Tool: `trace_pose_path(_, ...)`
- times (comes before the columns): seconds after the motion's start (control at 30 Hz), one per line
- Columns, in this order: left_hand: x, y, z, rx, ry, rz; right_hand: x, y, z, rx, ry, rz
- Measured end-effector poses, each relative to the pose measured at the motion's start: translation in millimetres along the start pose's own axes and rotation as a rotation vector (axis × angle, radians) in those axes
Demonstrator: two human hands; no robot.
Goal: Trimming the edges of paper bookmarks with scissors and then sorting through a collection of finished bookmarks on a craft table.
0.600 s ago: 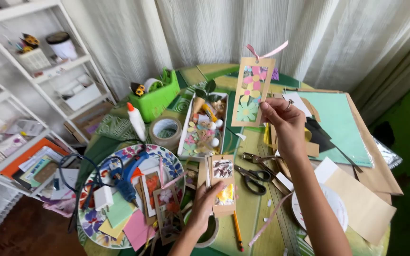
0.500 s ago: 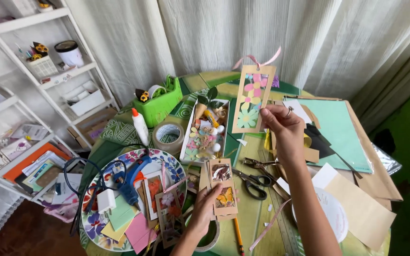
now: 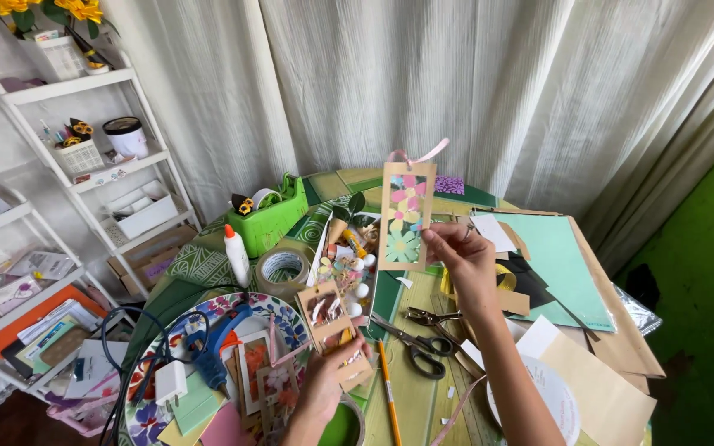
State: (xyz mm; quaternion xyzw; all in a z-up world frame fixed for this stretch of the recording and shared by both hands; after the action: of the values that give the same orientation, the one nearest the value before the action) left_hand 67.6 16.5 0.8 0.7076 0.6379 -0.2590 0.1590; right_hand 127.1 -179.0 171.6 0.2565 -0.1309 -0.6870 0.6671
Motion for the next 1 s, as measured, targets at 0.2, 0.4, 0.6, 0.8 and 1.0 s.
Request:
trace_pose_path(0.2,-71.6,1.8,-108.9,-0.479,0.203,-0.114,-8.2,-5.0,3.5,-0.055,-0.014,0.102)
trace_pose_path(0.4,-90.8,17.9,-115.0,-0.468,0.149,-0.167,-15.3,-7.1,12.5,-0.046,-0.059,0.2)
trace_pose_path(0.6,-103.5,-0.4,-126.5,-0.402,0.257,-0.25,-14.7,-6.7,14.3,-0.022,-0.061,0.18)
trace_pose_path(0.8,-93.7,9.8,-120.5,-0.5,0.101,-0.193,-17.7,-9.2,5.5,-0.06,-0.029,0.15)
trace_pose_path(1.0,-89.3,11.7,-119.8,-0.483,0.131,-0.231,-15.4,-11.8,-13.8,-0.075,0.09,0.191)
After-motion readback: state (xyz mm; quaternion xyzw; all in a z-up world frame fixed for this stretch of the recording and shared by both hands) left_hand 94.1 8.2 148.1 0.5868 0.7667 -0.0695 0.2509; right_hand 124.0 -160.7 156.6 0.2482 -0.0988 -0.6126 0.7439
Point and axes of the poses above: each hand's wrist, its own y-axis towards the middle knuckle, its own x-axis out of the back of the hand, z = x × y, the point moved 5 cm from there along y, towards the middle knuckle, and after that the axes turned 4 degrees about x, right-handed, at the moved point
